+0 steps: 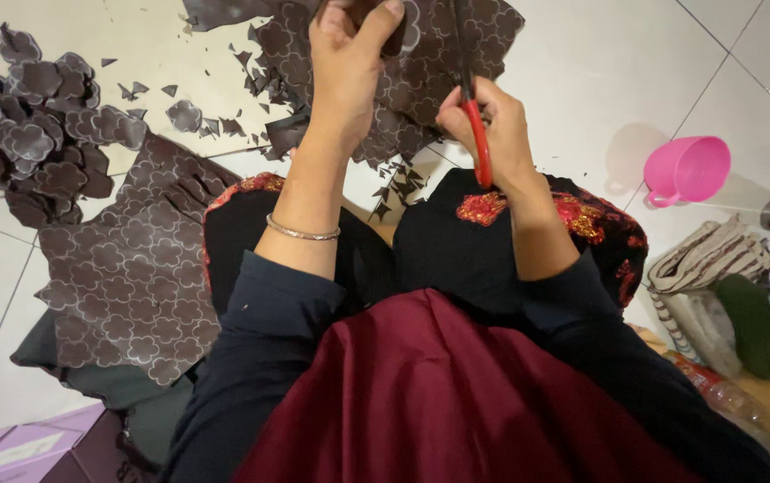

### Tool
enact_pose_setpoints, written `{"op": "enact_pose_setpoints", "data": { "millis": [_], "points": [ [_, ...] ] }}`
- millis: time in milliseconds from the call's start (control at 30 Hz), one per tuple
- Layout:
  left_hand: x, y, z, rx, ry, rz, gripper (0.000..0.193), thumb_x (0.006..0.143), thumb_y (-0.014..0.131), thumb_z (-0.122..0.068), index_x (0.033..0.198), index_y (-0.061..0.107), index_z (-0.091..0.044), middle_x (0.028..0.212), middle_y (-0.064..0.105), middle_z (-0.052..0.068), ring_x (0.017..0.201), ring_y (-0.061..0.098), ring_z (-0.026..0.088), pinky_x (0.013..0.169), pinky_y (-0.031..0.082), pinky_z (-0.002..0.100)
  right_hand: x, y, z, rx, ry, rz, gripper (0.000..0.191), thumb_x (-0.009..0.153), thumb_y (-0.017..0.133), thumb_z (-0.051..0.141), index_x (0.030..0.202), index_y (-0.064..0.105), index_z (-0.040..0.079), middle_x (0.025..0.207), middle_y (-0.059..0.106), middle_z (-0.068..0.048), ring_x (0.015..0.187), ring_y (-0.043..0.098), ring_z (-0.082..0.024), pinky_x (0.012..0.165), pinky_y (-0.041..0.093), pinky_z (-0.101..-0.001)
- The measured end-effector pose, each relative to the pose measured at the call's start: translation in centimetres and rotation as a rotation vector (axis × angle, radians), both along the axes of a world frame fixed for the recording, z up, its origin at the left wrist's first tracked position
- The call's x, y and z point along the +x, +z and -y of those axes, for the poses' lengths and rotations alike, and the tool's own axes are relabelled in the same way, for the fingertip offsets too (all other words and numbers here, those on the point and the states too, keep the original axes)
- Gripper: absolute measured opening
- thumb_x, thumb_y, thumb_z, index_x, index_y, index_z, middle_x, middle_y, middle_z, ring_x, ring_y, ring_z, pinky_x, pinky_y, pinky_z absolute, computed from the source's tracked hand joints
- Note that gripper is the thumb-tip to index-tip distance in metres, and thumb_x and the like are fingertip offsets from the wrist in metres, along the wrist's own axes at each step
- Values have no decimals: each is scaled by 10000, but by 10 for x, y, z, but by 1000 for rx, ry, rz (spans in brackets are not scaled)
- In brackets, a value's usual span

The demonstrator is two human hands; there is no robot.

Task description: The person uses red-handled scissors to cut cloud-shaped pieces from a brown patterned fabric. They hold the fabric with the left hand and cut with the right hand, repeatedly trimming shapes and placing the cut pieces on the floor.

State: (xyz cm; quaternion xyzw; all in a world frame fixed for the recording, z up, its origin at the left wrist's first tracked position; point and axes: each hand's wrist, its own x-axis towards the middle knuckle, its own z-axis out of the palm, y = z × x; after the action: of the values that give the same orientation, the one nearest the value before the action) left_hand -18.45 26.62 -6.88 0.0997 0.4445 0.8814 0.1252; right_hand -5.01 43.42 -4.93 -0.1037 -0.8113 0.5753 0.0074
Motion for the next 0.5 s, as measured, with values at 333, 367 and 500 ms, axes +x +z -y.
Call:
{"op": "enact_pose_setpoints", "data": {
  "millis": [333, 367, 500],
  "points": [
    [-4, 35, 23, 72, -75, -65, 101, 1060, 678, -113, 1023, 714, -26, 948, 753, 71, 908, 747, 162, 863, 642, 338, 1, 2, 8, 131, 60, 42, 228, 968, 754, 255, 901, 654, 61, 725, 551, 29, 675, 510, -63, 614, 405, -238],
    [-4, 36, 23, 75, -78, -53, 93, 1056, 683, -105, 1017, 713, -26, 949, 749, 66, 908, 744, 158, 859, 639, 329, 2, 2, 8, 138, 75, 28, 234, 958, 763, 258, 903, 656, 58, 721, 547, 31, 676, 504, -64, 613, 402, -240],
    [-3, 39, 21, 91, -91, -59, 96, 1055, 702, -81, 977, 705, -26, 918, 730, 55, 843, 696, 136, 769, 557, 282, 4, -2, 5, 102, 109, -28, 259, 972, 765, 291, 920, 660, 60, 755, 570, 41, 705, 519, -59, 636, 421, -241]
  ]
}}
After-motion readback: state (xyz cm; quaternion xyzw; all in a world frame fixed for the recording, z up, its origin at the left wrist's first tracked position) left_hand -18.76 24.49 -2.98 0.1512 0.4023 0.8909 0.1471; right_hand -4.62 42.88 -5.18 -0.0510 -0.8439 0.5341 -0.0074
